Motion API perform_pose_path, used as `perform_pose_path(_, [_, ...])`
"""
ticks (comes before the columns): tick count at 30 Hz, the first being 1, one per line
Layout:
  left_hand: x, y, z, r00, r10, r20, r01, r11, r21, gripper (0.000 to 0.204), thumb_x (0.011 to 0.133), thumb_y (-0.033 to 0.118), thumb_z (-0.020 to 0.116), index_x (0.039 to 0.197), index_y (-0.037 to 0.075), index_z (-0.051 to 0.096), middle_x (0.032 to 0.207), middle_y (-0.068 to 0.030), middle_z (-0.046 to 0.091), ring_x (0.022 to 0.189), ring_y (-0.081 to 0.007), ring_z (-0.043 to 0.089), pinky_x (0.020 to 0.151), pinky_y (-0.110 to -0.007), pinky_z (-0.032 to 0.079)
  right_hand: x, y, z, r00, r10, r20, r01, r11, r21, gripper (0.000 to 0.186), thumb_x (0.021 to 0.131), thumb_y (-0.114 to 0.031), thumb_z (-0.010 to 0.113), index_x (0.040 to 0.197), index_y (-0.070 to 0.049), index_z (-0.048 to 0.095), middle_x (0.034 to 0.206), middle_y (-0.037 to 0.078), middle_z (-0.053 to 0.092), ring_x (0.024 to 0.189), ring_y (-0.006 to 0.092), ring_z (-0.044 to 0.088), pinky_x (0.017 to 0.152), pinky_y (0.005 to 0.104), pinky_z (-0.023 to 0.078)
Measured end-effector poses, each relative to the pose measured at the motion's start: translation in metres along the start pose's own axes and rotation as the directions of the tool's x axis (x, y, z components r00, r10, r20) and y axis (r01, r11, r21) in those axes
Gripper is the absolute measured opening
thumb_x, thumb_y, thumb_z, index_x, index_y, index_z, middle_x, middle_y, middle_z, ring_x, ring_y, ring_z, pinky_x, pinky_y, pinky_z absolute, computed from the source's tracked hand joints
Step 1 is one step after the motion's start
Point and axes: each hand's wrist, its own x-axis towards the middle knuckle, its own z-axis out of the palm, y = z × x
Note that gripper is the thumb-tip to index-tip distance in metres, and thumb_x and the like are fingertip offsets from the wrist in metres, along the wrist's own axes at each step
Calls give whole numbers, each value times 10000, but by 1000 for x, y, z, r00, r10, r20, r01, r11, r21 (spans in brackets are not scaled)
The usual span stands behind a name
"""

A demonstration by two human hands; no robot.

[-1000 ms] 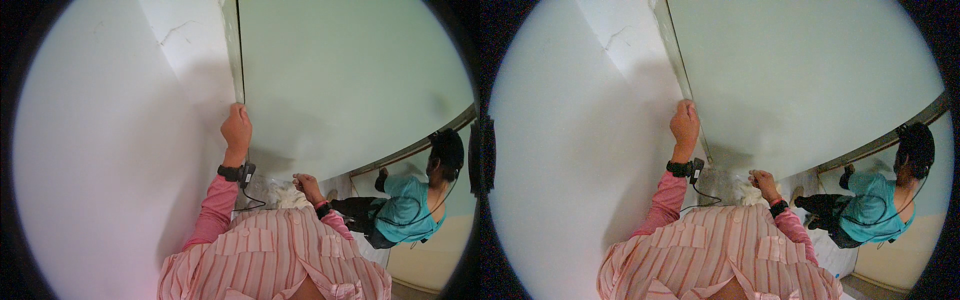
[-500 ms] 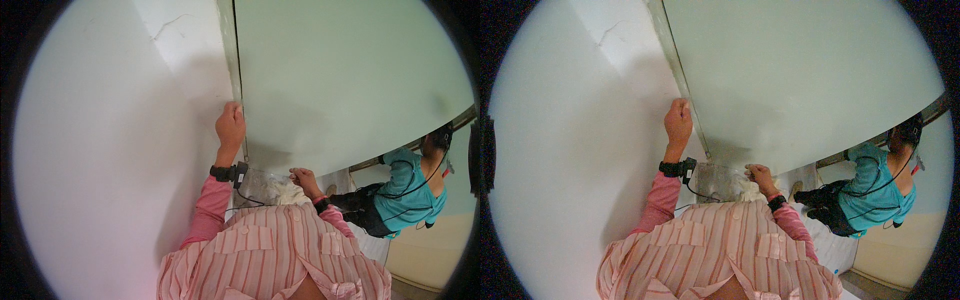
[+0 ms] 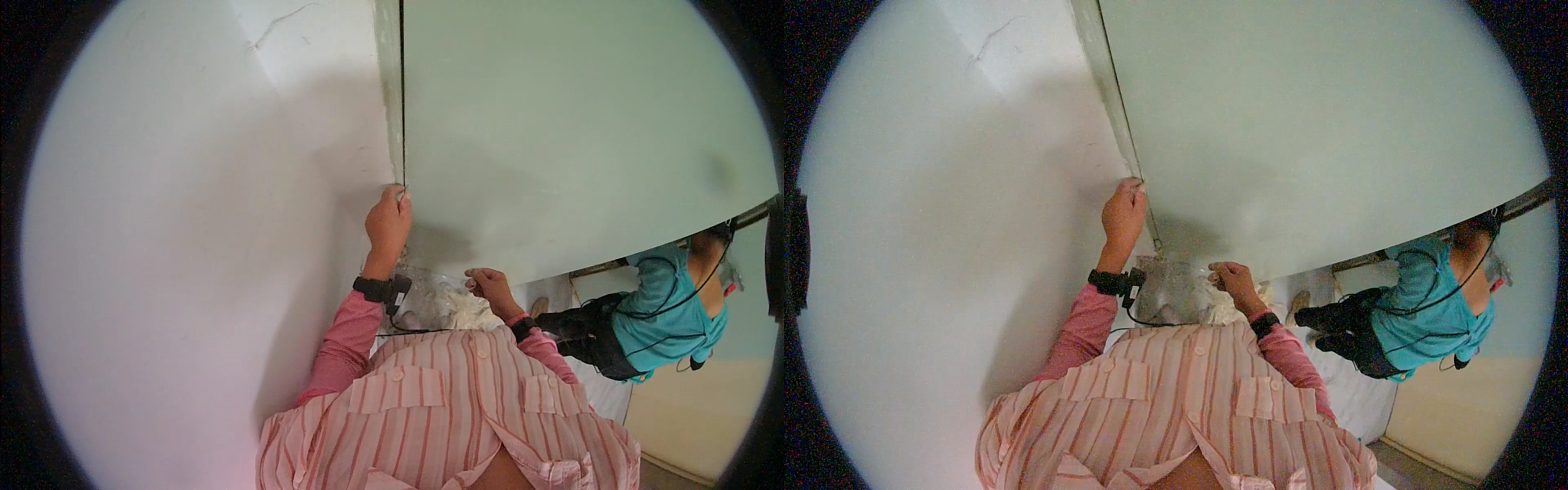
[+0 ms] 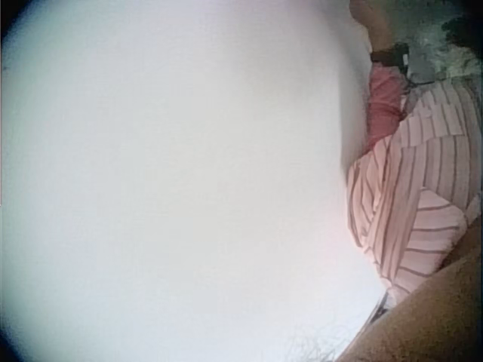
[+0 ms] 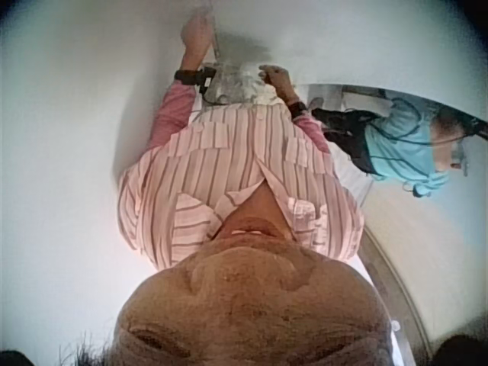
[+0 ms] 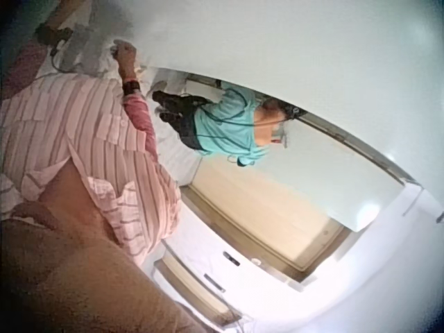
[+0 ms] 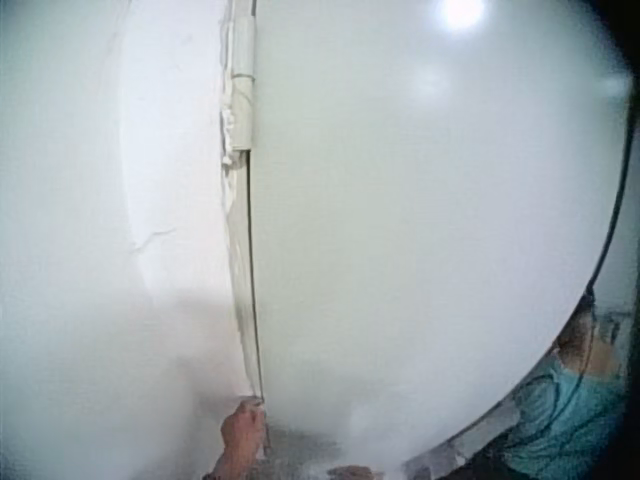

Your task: The person is peeling off protective plastic film from a wall or partition.

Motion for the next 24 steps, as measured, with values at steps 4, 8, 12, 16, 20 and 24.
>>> perform_pose_path(4, [-3, 12, 0, 999, -49, -2, 49, 997, 67, 169, 807, 241, 548, 894, 96, 558, 616, -126, 593, 584, -330, 584, 534, -431, 443, -9, -3, 1, 999, 6, -49, -7, 1000, -17, 230, 852, -232, 526, 933, -34, 611, 708, 17, 591, 613, 81, 535, 564, 196, 433])
perform_pose_path(8, [-1, 15, -2, 998, -10, -62, 18, 990, 140, 160, 807, 240, 544, 874, 94, 552, 611, -127, 592, 567, -331, 581, 509, -438, 437, -18, -1, -3, 997, 17, -81, -15, 1000, 17, 233, 850, -244, 535, 929, -39, 613, 700, 13, 590, 604, 79, 532, 560, 195, 430])
perform_pose_path(12, [-1, 18, -2, 998, -20, -52, 30, 980, 198, 133, 798, 214, 540, 821, 83, 538, 595, -137, 580, 549, -335, 576, 482, -440, 431, -21, 4, -3, 997, 1, -78, 0, 1000, 11, 233, 849, -248, 533, 923, -42, 614, 699, 13, 591, 600, 79, 530, 562, 199, 430])
perform_pose_path(16, [2, 18, -1, 999, 10, -51, 3, 968, 253, 93, 772, 164, 536, 763, 72, 528, 576, -144, 567, 541, -341, 571, 463, -446, 425, -23, 4, 4, 998, -9, -57, 9, 1000, 10, 250, 849, -248, 541, 934, -27, 620, 751, 56, 609, 634, 113, 551, 571, 220, 441])
perform_pose_path(20, [-2, 26, -4, 995, 48, -82, -26, 966, 256, 75, 743, 139, 537, 730, 66, 527, 561, -149, 558, 536, -348, 566, 453, -448, 421, -26, 10, 2, 998, -6, -59, 6, 1000, 1, 248, 846, -249, 542, 932, -30, 620, 751, 59, 611, 639, 116, 557, 573, 222, 443])
perform_pose_path(24, [-7, 29, -9, 993, 71, -91, -47, 968, 246, 77, 712, 129, 544, 689, 63, 511, 547, -156, 542, 523, -358, 551, 449, -448, 416, -34, 13, -2, 998, -24, -57, 24, 1000, 7, 253, 840, -258, 558, 937, -32, 618, 753, 58, 612, 646, 117, 560, 576, 227, 445])
